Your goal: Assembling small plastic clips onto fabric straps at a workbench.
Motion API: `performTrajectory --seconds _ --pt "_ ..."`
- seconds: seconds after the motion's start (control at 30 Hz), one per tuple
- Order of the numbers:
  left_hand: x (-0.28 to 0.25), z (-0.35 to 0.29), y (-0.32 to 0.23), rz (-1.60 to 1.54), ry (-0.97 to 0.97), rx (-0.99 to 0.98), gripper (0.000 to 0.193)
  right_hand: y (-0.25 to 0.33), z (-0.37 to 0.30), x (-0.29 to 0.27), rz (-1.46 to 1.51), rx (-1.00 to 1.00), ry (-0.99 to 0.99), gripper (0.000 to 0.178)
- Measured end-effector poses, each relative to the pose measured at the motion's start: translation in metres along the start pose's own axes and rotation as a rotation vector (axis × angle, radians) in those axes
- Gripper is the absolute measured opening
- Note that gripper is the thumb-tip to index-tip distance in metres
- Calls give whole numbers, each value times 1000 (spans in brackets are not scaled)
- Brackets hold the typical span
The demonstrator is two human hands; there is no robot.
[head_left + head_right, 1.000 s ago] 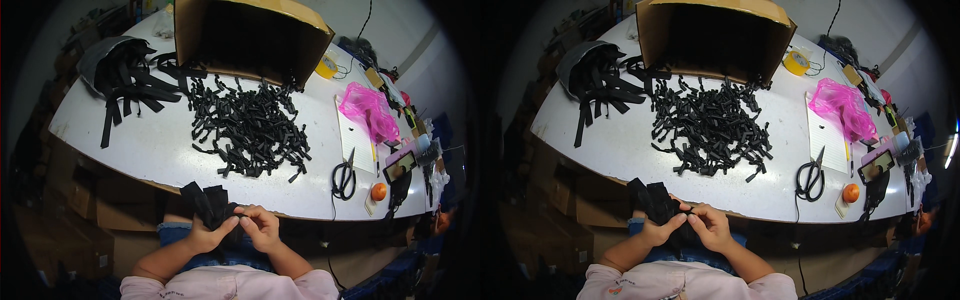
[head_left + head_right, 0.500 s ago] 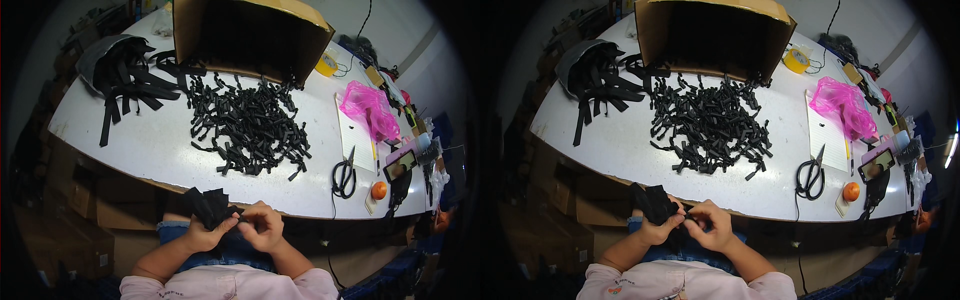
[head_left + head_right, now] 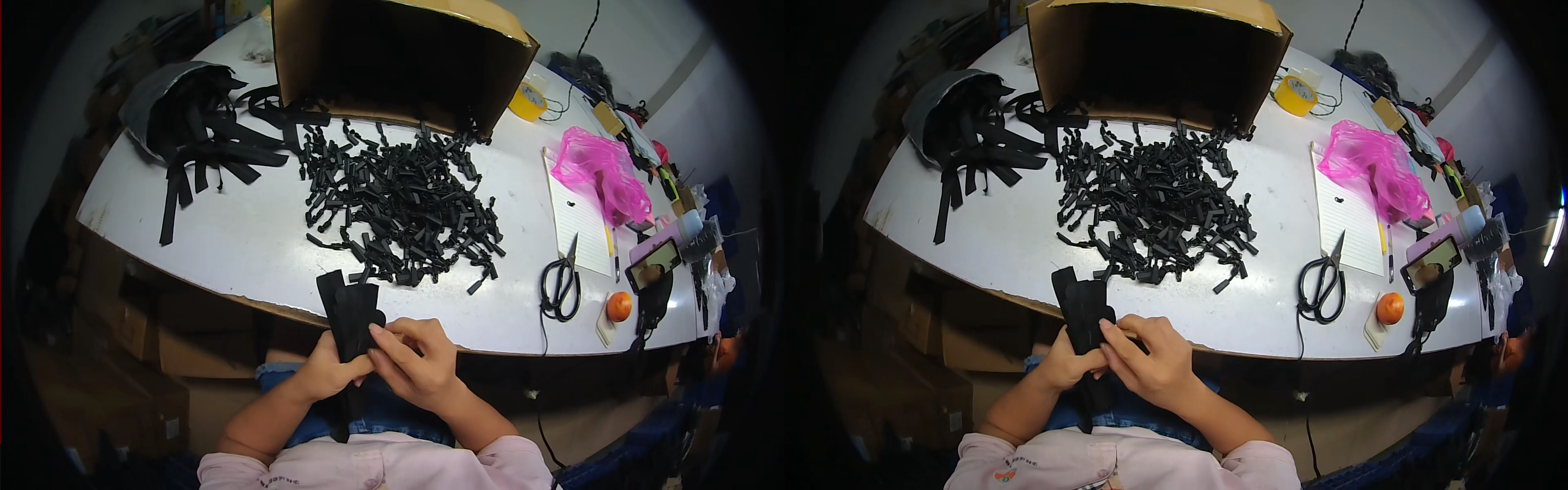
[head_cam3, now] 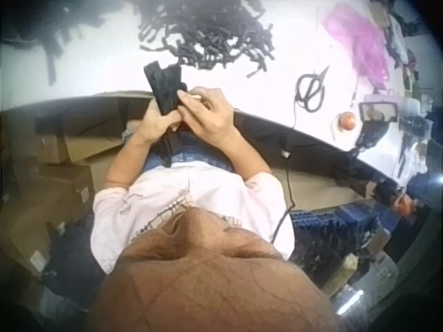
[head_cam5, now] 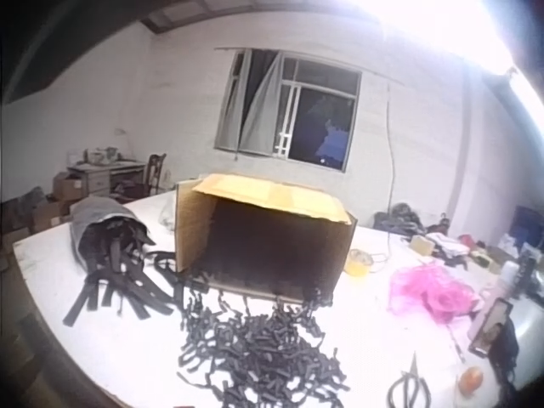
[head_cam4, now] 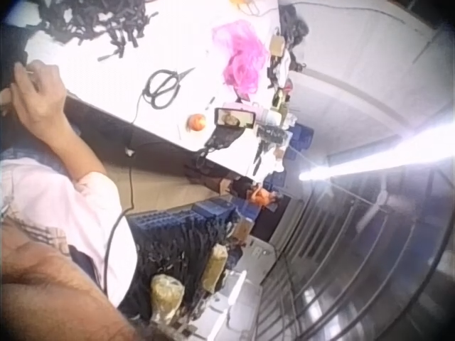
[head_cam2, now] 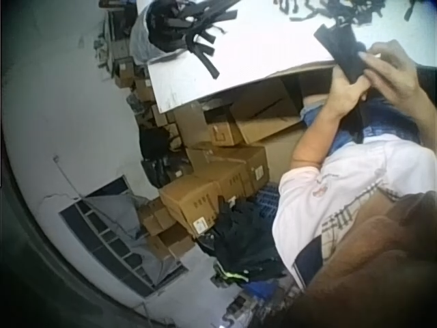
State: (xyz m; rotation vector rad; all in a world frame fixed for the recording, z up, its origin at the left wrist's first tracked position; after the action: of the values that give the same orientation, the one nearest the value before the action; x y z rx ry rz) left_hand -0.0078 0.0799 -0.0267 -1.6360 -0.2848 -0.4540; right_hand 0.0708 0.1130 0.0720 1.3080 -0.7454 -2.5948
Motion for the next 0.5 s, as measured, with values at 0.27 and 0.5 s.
performTrajectory --seconds 0.27,0.5 --pt "5 -2 -10 -67 -58 149 20 -48 -32 30 979 375 8 7" --pt "5 -10 -21 231 -158 304 14 -44 -32 34 1083 379 43 5"
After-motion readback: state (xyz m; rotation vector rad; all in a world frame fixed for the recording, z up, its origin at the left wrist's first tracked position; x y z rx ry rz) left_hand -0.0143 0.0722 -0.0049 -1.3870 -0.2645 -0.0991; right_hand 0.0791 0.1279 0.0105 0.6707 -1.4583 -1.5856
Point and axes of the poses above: each hand's wrist, its own z-axis towards the middle knuckle, its own x-axis out of the palm, y = z × x, the point moved 9 cm from there along z, towards the middle knuckle, and after that the axes turned 13 degrees about y, right-handed, at the moved point
